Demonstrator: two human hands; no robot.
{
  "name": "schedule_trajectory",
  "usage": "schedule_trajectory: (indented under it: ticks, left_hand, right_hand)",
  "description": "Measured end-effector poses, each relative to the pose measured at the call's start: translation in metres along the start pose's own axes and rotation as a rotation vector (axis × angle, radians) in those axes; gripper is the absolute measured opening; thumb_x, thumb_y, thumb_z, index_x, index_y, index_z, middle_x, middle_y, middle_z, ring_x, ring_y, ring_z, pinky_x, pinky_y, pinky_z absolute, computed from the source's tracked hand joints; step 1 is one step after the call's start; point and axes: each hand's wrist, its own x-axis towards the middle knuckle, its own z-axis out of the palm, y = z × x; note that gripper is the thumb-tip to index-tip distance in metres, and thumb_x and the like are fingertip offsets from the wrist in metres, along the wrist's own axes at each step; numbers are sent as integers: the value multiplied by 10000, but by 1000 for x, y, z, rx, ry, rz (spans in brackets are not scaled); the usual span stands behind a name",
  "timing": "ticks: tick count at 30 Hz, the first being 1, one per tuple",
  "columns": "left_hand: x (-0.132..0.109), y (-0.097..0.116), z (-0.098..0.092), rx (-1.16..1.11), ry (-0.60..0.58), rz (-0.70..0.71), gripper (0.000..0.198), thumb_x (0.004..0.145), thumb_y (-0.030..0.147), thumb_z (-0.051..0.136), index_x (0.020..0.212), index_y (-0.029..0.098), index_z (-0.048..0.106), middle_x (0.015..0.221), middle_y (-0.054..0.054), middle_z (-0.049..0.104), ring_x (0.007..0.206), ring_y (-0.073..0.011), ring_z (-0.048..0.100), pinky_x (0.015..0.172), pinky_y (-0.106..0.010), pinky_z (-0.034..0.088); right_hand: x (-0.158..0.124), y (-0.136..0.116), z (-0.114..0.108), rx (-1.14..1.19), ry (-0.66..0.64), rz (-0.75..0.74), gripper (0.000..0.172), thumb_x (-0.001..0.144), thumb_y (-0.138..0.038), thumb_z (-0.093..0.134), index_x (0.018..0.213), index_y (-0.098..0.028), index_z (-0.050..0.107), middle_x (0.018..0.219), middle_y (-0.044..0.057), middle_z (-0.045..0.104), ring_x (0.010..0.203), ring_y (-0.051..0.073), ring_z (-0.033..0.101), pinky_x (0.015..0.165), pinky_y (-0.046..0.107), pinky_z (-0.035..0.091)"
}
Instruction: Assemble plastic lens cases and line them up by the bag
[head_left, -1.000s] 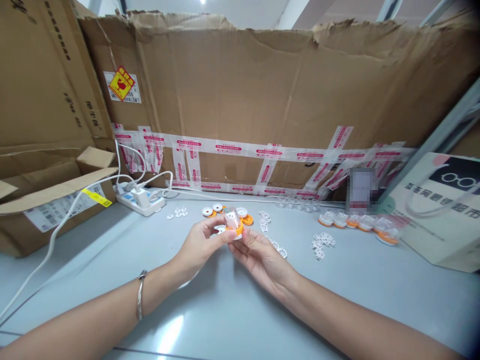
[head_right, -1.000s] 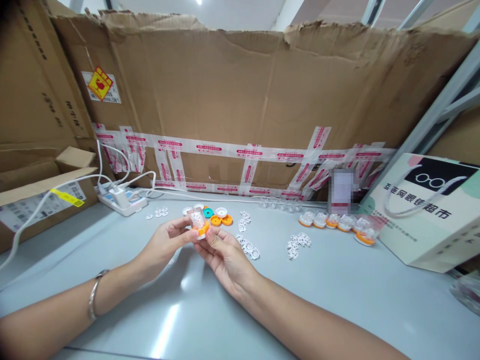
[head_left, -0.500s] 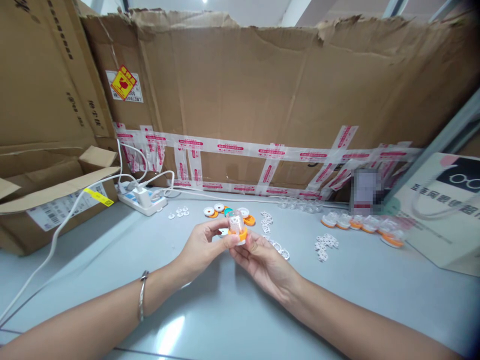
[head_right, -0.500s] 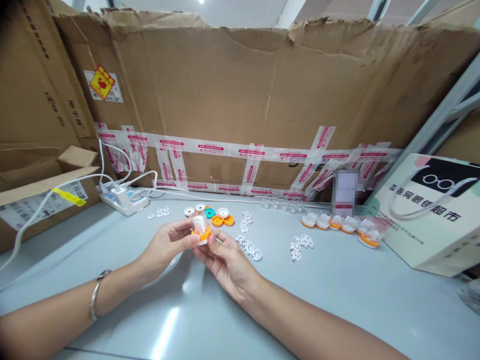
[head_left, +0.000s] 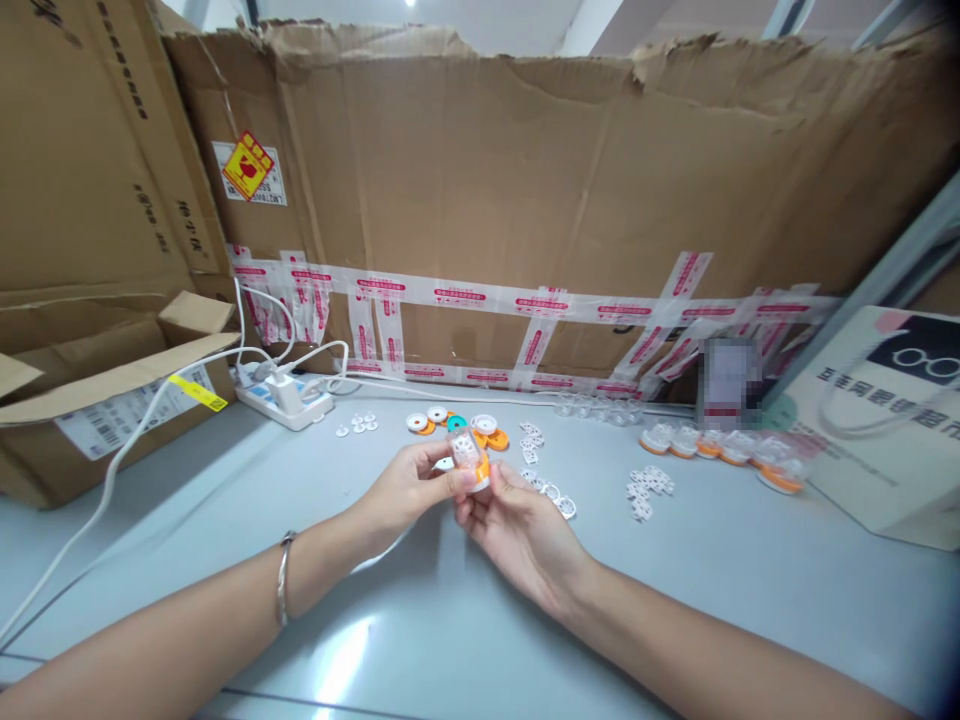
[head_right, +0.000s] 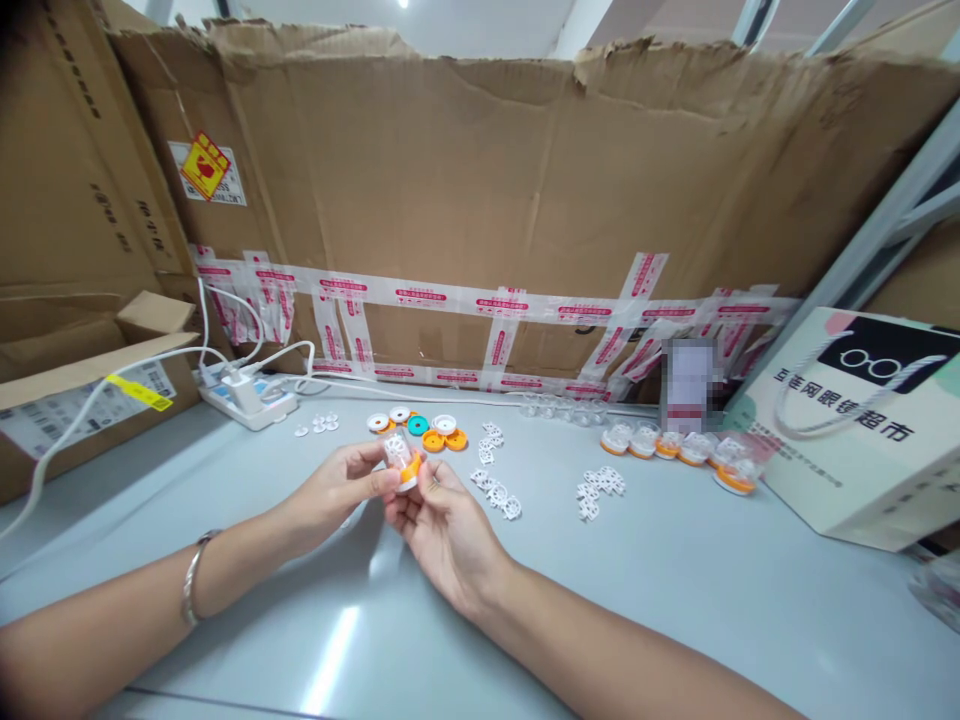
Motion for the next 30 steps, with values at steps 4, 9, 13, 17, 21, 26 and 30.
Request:
schedule_trajectory:
  ticks: [4,9,13,17,21,26,30]
  left_hand:
    - [0,-6,6,-38,28,-39,190,779,309,637,810,126,597,617,18,553,521,-81,522,530,-202,444]
    - [-4,-6,9,-61,50,-51,215,775,322,640,812,113,607,607,14,543,532,-79,534,508,-180,456]
    - [-4,-5,8,-92,43,-50,216,778,322,639,807,109,620,645,1,559,557,-77,542,518,-175,472]
    - [-5,-5,7,-114,44,-65,240,756,331,661,834,107,627,685,-19,590,589,-95,570,535,-195,495]
    - [-6,-4,8,-113,42,-83,261,746,345,670,858,115,618,634,-17,601,557,-116,590,498,-210,493]
    - [-6,-3,8,-87,19,-55,237,762,342,654,825,119,605,613,-18,603,542,-122,585,486,-220,484]
    - [-5,-1,7,-16,29,3,178,782,298,638,822,127,610,641,-7,592,554,-99,551,539,-218,465]
  right_hand:
    - [-1,2,4,68,38,1,90,788,-206,592,811,-142,533,715,14,578,599,90,508,578,210,408]
    - [-4,0,9,114,42,27,52,830,-187,512,839,-136,520,674,16,548,572,93,473,570,215,388]
    - [-7,-1,12,138,44,59,43,833,-172,494,858,-139,507,683,20,537,569,92,456,563,212,374]
    - [-7,-2,13,135,9,100,76,807,-181,538,871,-153,509,656,4,512,545,83,407,563,212,356]
    - [-7,-4,13,82,-37,103,109,788,-233,578,858,-164,531,625,-11,489,536,84,364,579,226,345]
    - [-7,-3,11,44,-55,74,142,773,-280,615,858,-179,561,624,-18,488,547,92,367,587,244,338]
    - [-6,-2,7,-3,-55,9,155,768,-296,642,802,-165,565,687,-3,539,613,93,445,631,242,365]
